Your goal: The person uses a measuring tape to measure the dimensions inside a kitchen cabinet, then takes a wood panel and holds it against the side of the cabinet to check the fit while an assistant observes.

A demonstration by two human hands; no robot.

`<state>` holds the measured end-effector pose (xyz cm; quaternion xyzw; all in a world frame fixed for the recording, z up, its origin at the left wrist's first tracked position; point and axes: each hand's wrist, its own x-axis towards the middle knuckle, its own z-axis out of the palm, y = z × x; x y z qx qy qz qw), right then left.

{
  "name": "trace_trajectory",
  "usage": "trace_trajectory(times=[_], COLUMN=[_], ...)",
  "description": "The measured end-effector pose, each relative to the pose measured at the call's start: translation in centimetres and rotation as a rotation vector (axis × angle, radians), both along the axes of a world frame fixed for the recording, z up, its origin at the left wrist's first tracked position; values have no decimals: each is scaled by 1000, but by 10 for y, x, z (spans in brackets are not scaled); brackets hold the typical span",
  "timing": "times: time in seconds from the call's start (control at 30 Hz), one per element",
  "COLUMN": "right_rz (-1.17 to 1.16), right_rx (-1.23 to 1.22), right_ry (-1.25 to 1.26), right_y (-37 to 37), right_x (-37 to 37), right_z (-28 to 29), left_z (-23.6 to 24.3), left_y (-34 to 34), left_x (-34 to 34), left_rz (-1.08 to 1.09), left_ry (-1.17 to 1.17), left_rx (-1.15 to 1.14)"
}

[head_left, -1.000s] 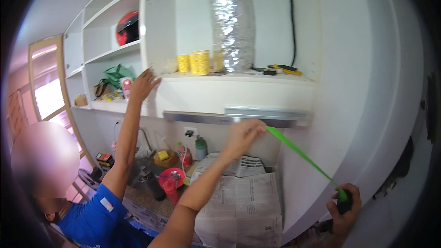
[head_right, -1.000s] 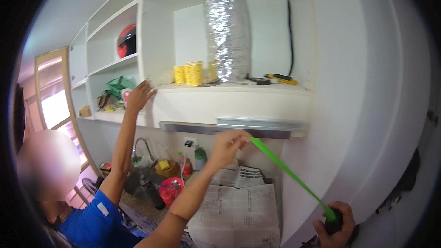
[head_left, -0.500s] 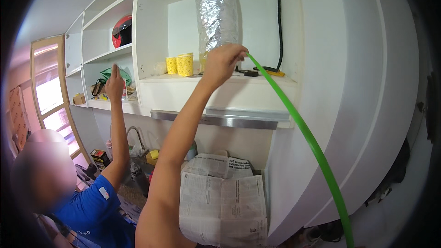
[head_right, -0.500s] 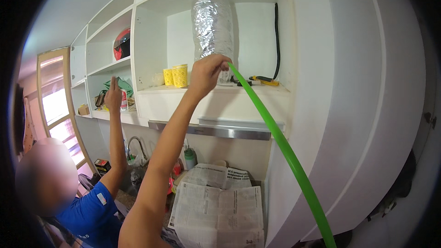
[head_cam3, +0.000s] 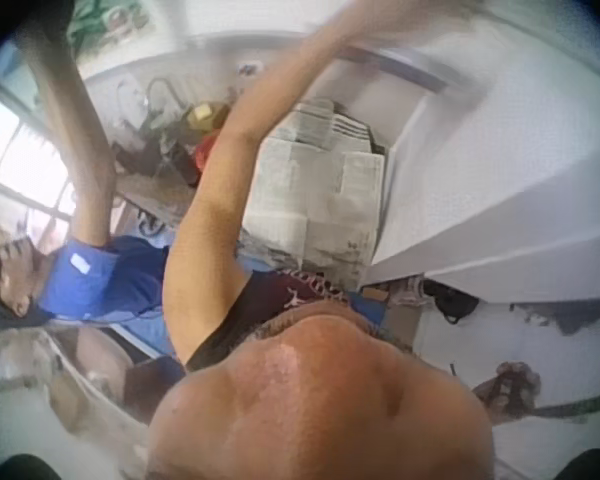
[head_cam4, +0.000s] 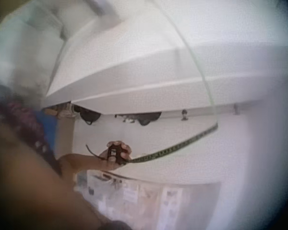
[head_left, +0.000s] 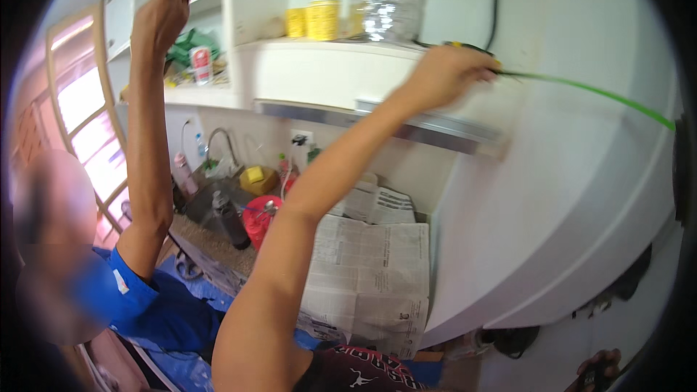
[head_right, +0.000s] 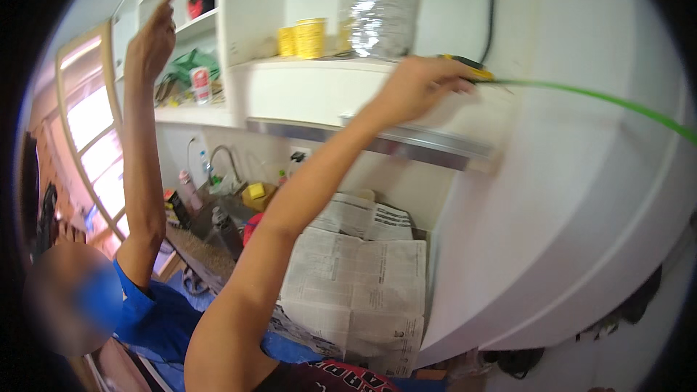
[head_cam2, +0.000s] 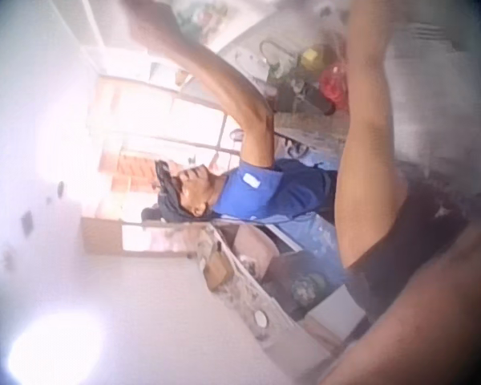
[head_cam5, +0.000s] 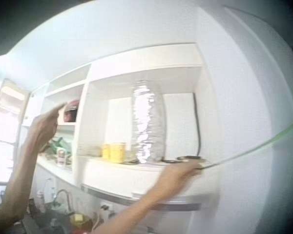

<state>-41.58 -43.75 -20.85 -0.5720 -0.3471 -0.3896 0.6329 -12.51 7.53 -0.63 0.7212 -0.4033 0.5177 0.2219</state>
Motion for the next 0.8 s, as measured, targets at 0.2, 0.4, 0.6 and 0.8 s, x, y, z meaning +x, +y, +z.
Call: trace_trajectory(times=[0.2,0.4,0.6,0.8], right_rz=[-122,141,-724,-943], right_rx=[137,215,-57,-114], right_ry=[39,-31,-59,-122], right_y=[64,140,143,234], right_x=[28,62,85,112], right_z=[30,75,84,160], left_z=[-13,-23,-25,6], left_y=[12,21,9,33], left_x=[-23,-30,23,61], left_rz=[15,-99,-330,-107], left_ry=[36,217,373,332], left_rx=[16,59,-35,-105])
